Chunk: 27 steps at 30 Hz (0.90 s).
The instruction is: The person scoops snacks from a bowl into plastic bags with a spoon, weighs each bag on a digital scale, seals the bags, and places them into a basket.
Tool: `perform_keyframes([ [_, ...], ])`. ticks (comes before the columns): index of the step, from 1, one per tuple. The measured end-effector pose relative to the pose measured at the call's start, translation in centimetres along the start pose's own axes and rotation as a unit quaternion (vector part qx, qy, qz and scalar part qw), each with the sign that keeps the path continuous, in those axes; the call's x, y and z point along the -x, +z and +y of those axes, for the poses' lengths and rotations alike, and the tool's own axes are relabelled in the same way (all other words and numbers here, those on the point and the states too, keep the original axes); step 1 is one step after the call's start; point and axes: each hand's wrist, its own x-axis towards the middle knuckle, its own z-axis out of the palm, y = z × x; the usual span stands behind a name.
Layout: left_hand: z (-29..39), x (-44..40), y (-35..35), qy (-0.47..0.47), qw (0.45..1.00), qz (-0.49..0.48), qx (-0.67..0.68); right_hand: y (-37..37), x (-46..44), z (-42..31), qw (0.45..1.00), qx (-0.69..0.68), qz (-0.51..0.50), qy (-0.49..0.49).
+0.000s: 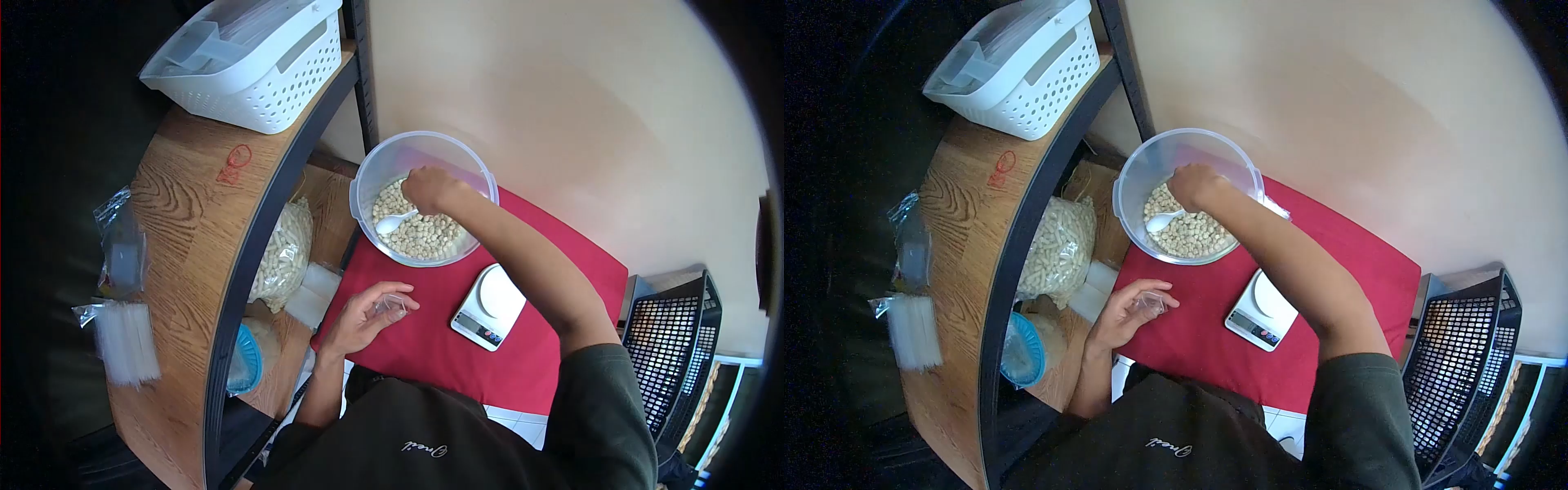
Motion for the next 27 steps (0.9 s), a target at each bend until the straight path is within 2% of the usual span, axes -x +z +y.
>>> perform_keyframes([
  [2, -0.5, 0.0, -0.1, 0.018, 1.000, 0.000, 0.015, 1.8, -1.3, 0.0, 0.999, 0.026, 0.034, -0.028],
  [5, -1.6, 0.2, -0.5, 0.036, 0.998, 0.001, 0.044, 1.5, -1.0, -0.9, 0.999, 0.037, -0.001, -0.028],
  [9, -2.2, 0.1, -0.9, 0.026, 0.995, 0.000, 0.099, 1.3, -0.5, -1.4, 0.997, 0.056, -0.002, -0.046],
  [12, -2.2, 0.0, -1.4, 0.047, 0.995, 0.011, 0.093, 0.2, 0.1, -1.1, 0.995, 0.066, -0.003, -0.070],
  [15, -2.5, -0.1, -2.4, 0.094, 0.994, 0.020, 0.047, -1.0, 1.2, -0.5, 0.998, 0.023, 0.021, -0.060],
  [18, -2.0, -0.1, -2.6, 0.096, 0.989, 0.054, 0.095, -4.5, 3.1, -0.3, 0.997, 0.068, -0.040, 0.012],
  [24, -1.1, -0.7, -2.9, 0.099, 0.987, 0.080, 0.099, -2.1, 2.1, 1.0, 0.990, 0.113, -0.034, 0.081],
  [27, -1.3, -1.0, -3.0, 0.114, 0.985, 0.086, 0.101, -0.4, 0.9, 0.1, 0.991, 0.108, -0.040, 0.063],
])
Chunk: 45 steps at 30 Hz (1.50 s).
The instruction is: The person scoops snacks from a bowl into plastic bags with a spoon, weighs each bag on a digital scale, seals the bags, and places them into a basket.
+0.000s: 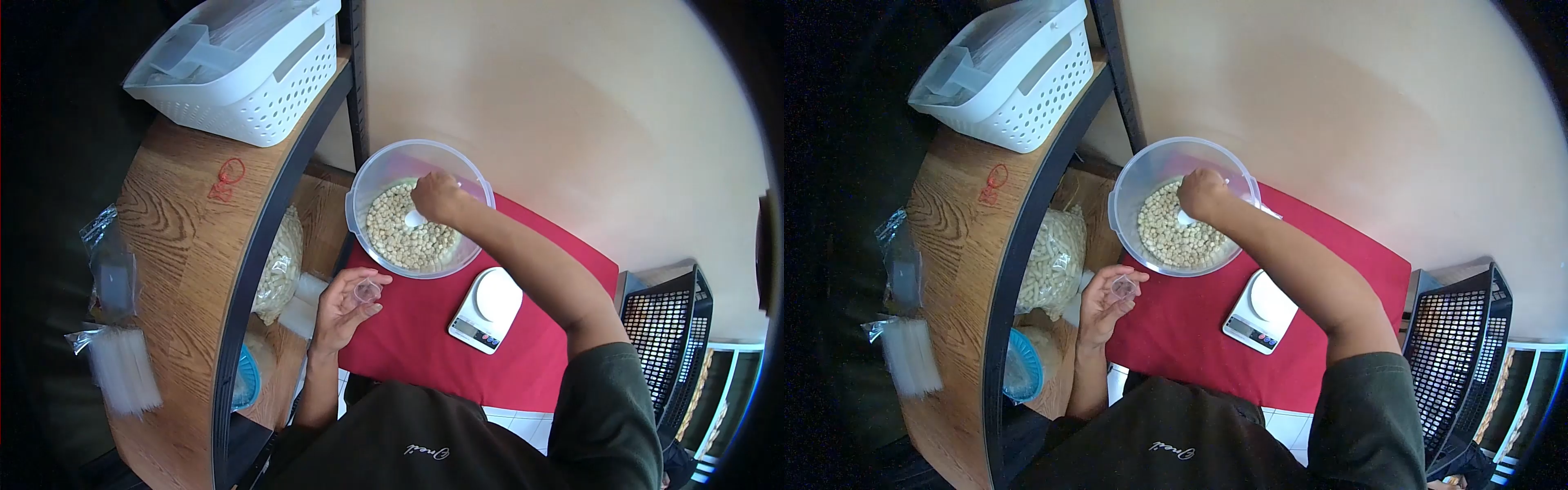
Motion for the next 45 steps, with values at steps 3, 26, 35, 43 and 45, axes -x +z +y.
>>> perform_keyframes([
  [3, -0.2, -0.6, 0.1, 0.037, 0.999, 0.004, 0.015, 0.8, -0.8, -0.3, 1.000, -0.023, -0.009, -0.001],
  [26, 1.1, -0.9, 0.0, 0.055, 0.998, 0.023, -0.033, 0.6, -0.1, 1.1, 0.985, -0.171, -0.033, 0.005],
  [35, 3.7, -3.7, 0.6, 0.085, 0.990, 0.076, -0.088, -0.7, 1.4, 4.0, 0.975, -0.195, -0.003, -0.108],
  [43, 4.6, -8.0, 3.4, 0.158, 0.914, 0.154, -0.342, -7.4, 10.5, 7.2, 0.963, -0.247, 0.102, -0.035],
  [45, 4.6, -8.9, 4.1, 0.159, 0.902, 0.157, -0.370, -8.6, 12.4, 7.8, 0.964, -0.247, 0.098, -0.018],
])
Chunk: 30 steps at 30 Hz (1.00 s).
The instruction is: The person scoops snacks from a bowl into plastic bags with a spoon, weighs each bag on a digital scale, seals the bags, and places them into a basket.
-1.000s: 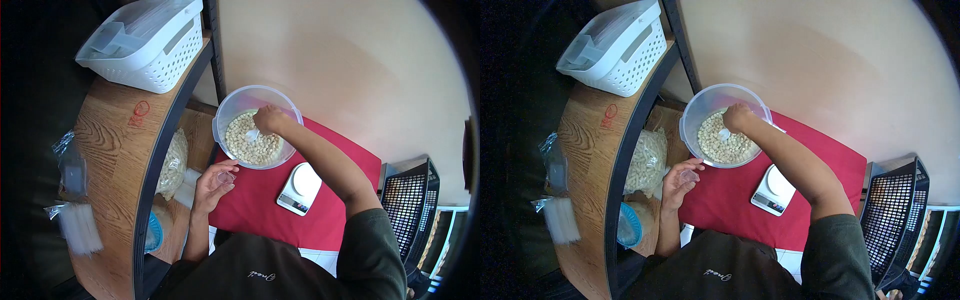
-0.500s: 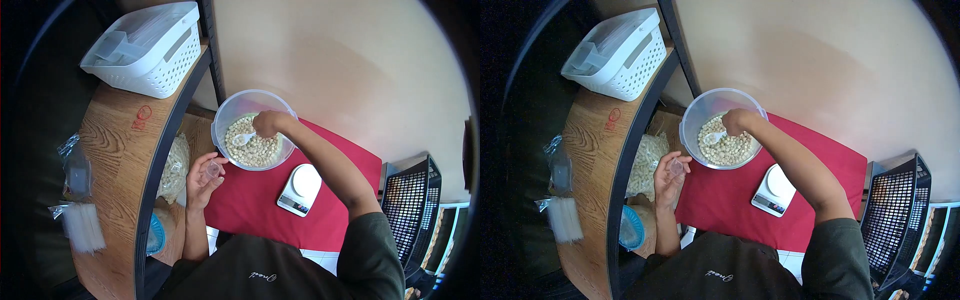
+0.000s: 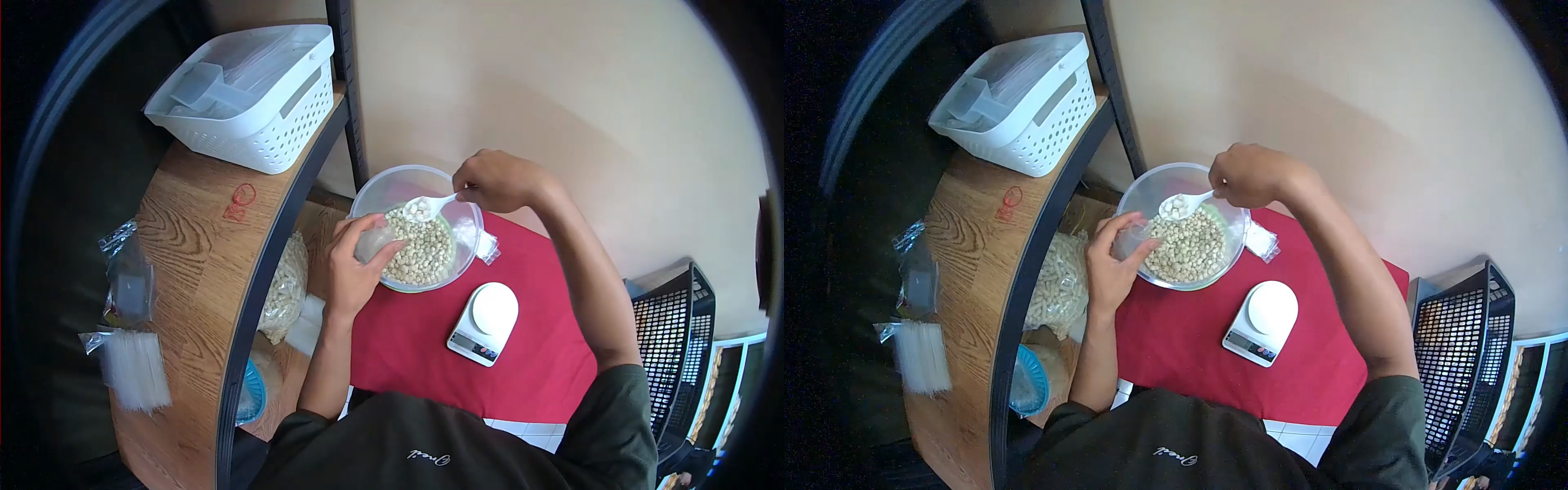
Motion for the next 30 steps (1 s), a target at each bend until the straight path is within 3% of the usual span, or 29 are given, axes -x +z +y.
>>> perform_keyframes([
  [6, 1.0, -1.2, 2.7, 0.028, 0.998, -0.026, -0.055, -1.2, 1.8, -0.5, 0.999, 0.021, 0.000, 0.042],
  [11, 1.0, -1.2, 3.7, 0.027, 0.997, -0.040, -0.059, -1.4, 2.1, -3.0, 0.986, 0.138, 0.015, 0.093],
  [15, 0.8, -1.2, 3.8, 0.027, 0.997, -0.037, -0.059, -1.1, 2.5, -3.9, 0.983, 0.164, 0.066, 0.052],
  [17, 0.8, -1.2, 3.8, 0.019, 0.998, -0.033, -0.047, -0.7, 2.7, -4.9, 0.962, 0.231, 0.141, 0.035],
  [21, 0.8, -1.2, 3.7, 0.018, 0.997, -0.038, -0.060, -1.3, 3.2, -7.0, 0.953, 0.266, 0.142, 0.016],
  [23, 0.6, -1.2, 3.8, 0.013, 0.999, -0.028, -0.028, -1.8, 3.4, -7.7, 0.957, 0.275, 0.093, 0.022],
  [27, 0.4, -1.1, 3.6, 0.013, 0.999, -0.019, -0.033, -1.7, 3.5, -7.6, 0.953, 0.275, 0.126, 0.017],
  [29, -0.6, -1.1, 3.6, -0.007, 0.998, -0.006, 0.066, -2.4, 3.4, -7.1, 0.947, 0.257, 0.189, 0.045],
  [30, -0.9, -1.0, 3.6, -0.022, 0.992, 0.017, 0.123, -3.0, 3.0, -6.5, 0.955, 0.241, 0.162, 0.056],
])
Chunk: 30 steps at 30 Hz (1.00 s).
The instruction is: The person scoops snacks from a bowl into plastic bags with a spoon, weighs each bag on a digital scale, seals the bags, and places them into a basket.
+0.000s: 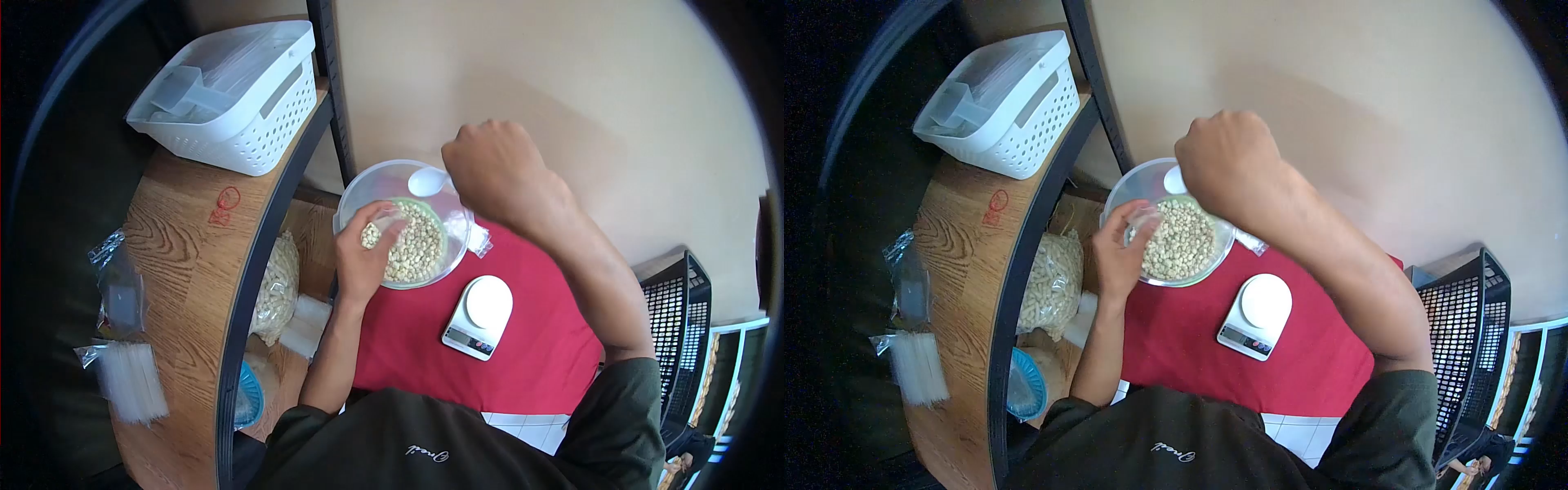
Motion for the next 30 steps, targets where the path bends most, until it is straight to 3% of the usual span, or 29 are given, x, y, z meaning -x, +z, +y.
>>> perform_keyframes([
  [1, -0.1, 0.0, -0.2, -0.003, 1.000, -0.003, -0.001, 0.6, -0.7, 0.4, 1.000, -0.003, -0.002, 0.002],
  [3, -0.3, 0.1, -0.7, -0.057, 0.987, 0.041, 0.142, 3.2, -2.1, 0.3, 0.995, 0.005, -0.099, 0.014],
  [7, -0.9, 0.4, -1.3, -0.020, 0.981, 0.049, 0.189, 11.5, -4.1, -2.1, 0.984, -0.007, -0.177, 0.002],
  [9, -1.5, 0.3, -1.8, -0.015, 0.977, 0.027, 0.210, 14.7, -4.9, -3.2, 0.982, -0.015, -0.187, -0.019],
  [11, -1.2, 0.0, -2.0, -0.008, 0.958, 0.013, 0.286, 18.0, -6.4, -4.2, 0.980, -0.012, -0.196, 0.010],
  [13, -0.9, -0.2, -2.2, 0.008, 0.961, -0.014, 0.277, 19.3, -8.0, -4.8, 0.972, -0.035, -0.230, 0.032],
  [16, -0.3, -0.2, -2.8, -0.087, 0.890, -0.084, 0.439, 21.3, -9.2, -5.8, 0.980, -0.043, -0.193, 0.033],
  [23, -0.6, -0.5, -3.9, -0.052, 0.911, -0.101, 0.397, 22.0, -8.7, -6.6, 0.963, -0.107, -0.245, 0.035],
  [30, -0.6, -0.4, -4.1, -0.093, 0.908, -0.095, 0.398, 20.3, -8.1, -3.6, 0.948, -0.188, -0.256, 0.026],
])
